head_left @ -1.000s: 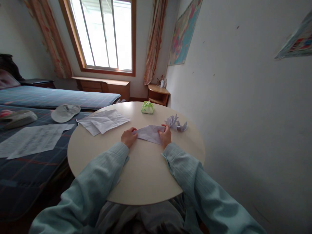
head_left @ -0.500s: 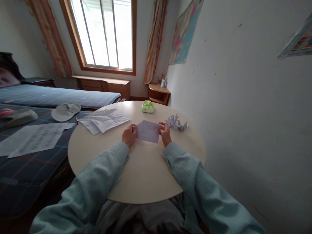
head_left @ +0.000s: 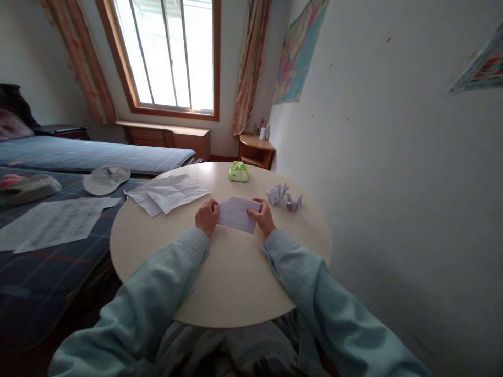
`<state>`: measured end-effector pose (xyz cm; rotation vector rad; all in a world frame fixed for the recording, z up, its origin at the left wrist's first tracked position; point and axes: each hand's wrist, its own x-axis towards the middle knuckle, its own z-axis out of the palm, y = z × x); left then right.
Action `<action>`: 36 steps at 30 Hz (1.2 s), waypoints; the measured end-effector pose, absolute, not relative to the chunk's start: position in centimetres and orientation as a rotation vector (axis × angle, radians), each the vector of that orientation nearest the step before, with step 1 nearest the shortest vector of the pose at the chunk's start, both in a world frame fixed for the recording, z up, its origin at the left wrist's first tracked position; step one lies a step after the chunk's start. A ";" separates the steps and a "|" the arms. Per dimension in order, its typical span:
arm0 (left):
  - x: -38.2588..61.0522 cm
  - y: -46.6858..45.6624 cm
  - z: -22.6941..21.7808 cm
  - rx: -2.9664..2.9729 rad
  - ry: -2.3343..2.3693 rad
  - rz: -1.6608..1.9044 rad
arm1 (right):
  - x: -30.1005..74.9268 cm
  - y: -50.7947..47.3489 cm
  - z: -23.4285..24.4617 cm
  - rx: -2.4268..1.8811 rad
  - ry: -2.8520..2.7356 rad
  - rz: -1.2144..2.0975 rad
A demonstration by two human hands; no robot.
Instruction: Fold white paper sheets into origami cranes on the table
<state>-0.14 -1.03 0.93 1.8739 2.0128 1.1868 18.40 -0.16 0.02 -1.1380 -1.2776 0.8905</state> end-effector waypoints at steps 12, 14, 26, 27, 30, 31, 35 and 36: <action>-0.2 -1.1 0.8 1.956 2.035 0.982 | 19.1 1.7 -2.3 -1.345 -1.216 0.641; -0.2 -1.2 0.9 1.949 2.046 0.956 | 19.1 1.6 -2.2 -1.346 -1.192 0.648; -0.2 -1.1 0.8 1.975 2.066 0.894 | 19.0 1.3 -1.7 -1.345 -1.139 0.677; -0.2 -1.1 0.8 1.974 2.064 0.896 | 19.1 1.4 -1.7 -1.350 -1.144 0.681; -0.2 -1.1 0.8 1.963 2.057 0.903 | 19.1 1.5 -1.7 -1.356 -1.168 0.697; -0.2 -1.1 0.8 1.957 2.051 0.908 | 19.2 1.5 -1.7 -1.350 -1.171 0.700; -0.2 -1.0 0.7 1.952 1.992 0.981 | 19.1 1.3 -1.7 -1.301 -1.202 0.747; -0.2 -0.9 0.7 1.967 1.969 1.013 | 19.0 1.2 -1.6 -1.283 -1.212 0.777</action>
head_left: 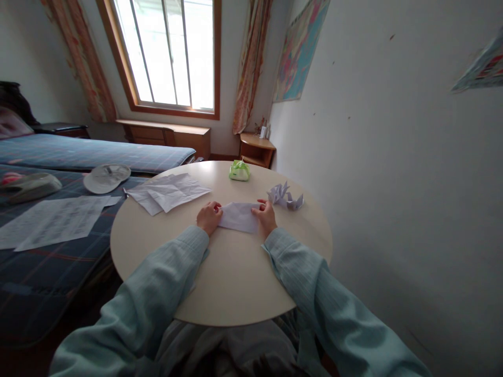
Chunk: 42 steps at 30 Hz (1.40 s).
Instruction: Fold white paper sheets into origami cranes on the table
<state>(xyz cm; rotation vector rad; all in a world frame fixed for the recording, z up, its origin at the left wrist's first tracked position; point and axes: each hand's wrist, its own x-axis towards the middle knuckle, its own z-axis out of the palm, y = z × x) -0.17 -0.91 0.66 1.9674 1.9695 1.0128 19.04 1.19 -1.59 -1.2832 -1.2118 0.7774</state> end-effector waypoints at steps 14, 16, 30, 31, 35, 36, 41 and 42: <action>0.0 -0.9 0.7 2.100 1.889 1.161 | 18.7 0.1 -0.1 -1.125 -1.175 0.877; 0.1 -1.0 0.8 2.105 1.887 1.174 | 18.6 0.1 0.1 -1.096 -1.143 0.893; 0.1 -1.3 1.1 2.076 1.770 1.477 | 18.2 -1.2 1.4 -0.953 -1.155 0.965; 0.1 -1.3 1.1 2.078 1.749 1.495 | 18.2 -1.2 1.3 -0.943 -1.152 0.979; 0.1 -1.4 1.0 2.083 1.673 1.562 | 18.2 -0.9 1.0 -0.913 -1.153 0.981; 0.1 -1.4 1.0 2.080 1.659 1.577 | 18.2 -0.8 0.9 -0.910 -1.157 0.972; 0.0 -1.4 0.9 2.091 1.537 1.638 | 18.4 -0.4 0.6 -0.909 -1.158 0.921; 0.0 -1.4 0.8 2.100 1.497 1.643 | 18.5 -0.2 0.4 -0.913 -1.156 0.904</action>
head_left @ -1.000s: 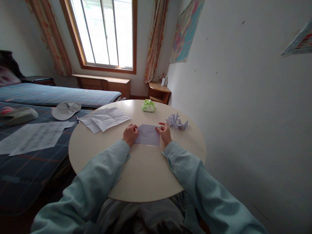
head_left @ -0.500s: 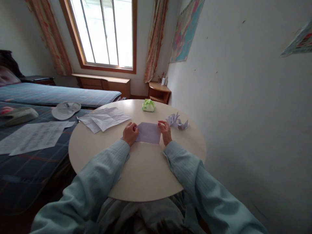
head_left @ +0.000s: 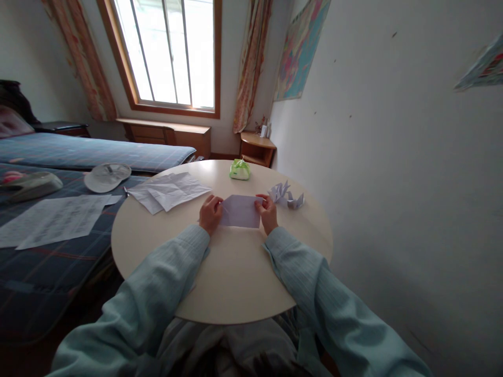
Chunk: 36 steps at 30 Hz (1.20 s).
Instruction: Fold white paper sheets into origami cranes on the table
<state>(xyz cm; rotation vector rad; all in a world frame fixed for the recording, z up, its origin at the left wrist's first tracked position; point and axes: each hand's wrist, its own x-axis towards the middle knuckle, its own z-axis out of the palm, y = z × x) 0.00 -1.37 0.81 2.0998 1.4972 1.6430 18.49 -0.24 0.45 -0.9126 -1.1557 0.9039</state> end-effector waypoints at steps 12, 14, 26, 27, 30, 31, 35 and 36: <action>0.4 -1.0 0.1 2.091 1.415 1.413 | 19.2 1.3 -0.7 -1.117 -1.130 0.579; 0.5 -1.0 0.1 2.092 1.457 1.386 | 19.2 1.2 -0.6 -1.160 -1.139 0.566; 0.4 -1.2 0.3 2.088 1.508 1.368 | 18.9 0.5 -0.1 -1.092 -1.163 0.653; 0.4 -1.0 0.2 2.067 1.506 1.383 | 18.9 0.5 -0.1 -1.083 -1.137 0.674; 0.3 -0.6 0.0 1.954 1.517 1.434 | 18.8 0.2 0.2 -1.092 -1.084 0.711; 0.2 -0.5 0.0 1.910 1.526 1.452 | 18.8 0.0 0.3 -1.093 -1.083 0.722; 0.1 -0.2 0.2 1.796 1.558 1.510 | 18.5 -0.5 0.8 -0.996 -1.094 0.782; 0.1 -0.2 0.3 1.780 1.566 1.517 | 18.5 -0.6 0.9 -0.966 -1.097 0.799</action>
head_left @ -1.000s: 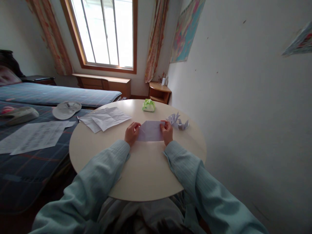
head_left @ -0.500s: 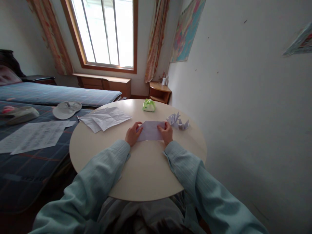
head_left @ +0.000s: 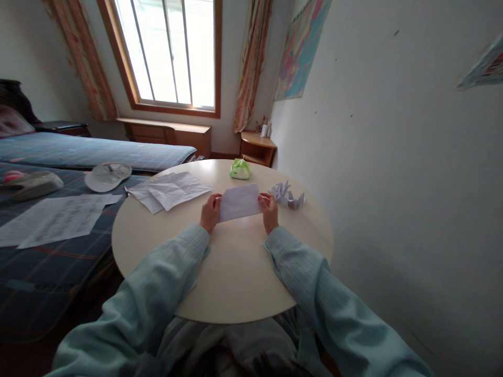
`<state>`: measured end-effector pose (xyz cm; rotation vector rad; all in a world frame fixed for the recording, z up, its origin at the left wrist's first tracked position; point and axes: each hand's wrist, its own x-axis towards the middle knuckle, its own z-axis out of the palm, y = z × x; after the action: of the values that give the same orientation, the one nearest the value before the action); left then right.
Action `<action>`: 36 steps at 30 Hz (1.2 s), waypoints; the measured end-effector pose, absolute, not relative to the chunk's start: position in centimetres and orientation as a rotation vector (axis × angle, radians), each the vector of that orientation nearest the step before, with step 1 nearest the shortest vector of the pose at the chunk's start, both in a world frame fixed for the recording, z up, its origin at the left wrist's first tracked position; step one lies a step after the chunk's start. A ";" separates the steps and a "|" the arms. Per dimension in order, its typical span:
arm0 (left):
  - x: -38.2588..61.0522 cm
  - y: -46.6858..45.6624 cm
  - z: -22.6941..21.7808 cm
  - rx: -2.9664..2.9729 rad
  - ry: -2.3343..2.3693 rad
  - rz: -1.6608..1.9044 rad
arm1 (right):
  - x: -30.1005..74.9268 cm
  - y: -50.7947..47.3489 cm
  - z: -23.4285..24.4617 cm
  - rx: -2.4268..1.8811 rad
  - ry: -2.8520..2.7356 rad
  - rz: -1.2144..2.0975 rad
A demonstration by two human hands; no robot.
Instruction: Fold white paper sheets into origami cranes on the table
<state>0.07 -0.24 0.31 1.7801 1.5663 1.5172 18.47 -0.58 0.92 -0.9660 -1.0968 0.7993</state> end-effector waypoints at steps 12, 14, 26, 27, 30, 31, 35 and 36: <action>-0.4 0.5 0.1 1.552 1.601 1.607 | 18.1 -1.0 1.2 -0.932 -1.202 0.873; -0.4 0.6 0.0 1.545 1.599 1.617 | 18.0 -0.9 1.1 -0.935 -1.228 0.871; -0.4 0.5 0.1 1.555 1.596 1.614 | 17.8 -1.2 1.0 -0.934 -1.389 0.815; -0.4 0.6 0.0 1.559 1.598 1.615 | 17.8 -1.2 1.0 -0.936 -1.396 0.808; -0.4 0.5 0.0 1.584 1.604 1.614 | 17.8 -1.2 1.0 -0.944 -1.394 0.789; -0.4 0.5 0.0 1.593 1.604 1.611 | 17.8 -1.1 1.0 -0.945 -1.391 0.785; -0.5 0.5 -0.1 1.617 1.611 1.594 | 17.9 -1.1 0.9 -0.937 -1.367 0.792; -0.5 0.5 -0.1 1.625 1.618 1.582 | 17.8 -1.0 0.9 -0.936 -1.357 0.796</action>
<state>-0.45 0.47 -0.09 1.6248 1.6175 1.5819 17.84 -1.04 0.89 -0.9358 -1.3573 0.7959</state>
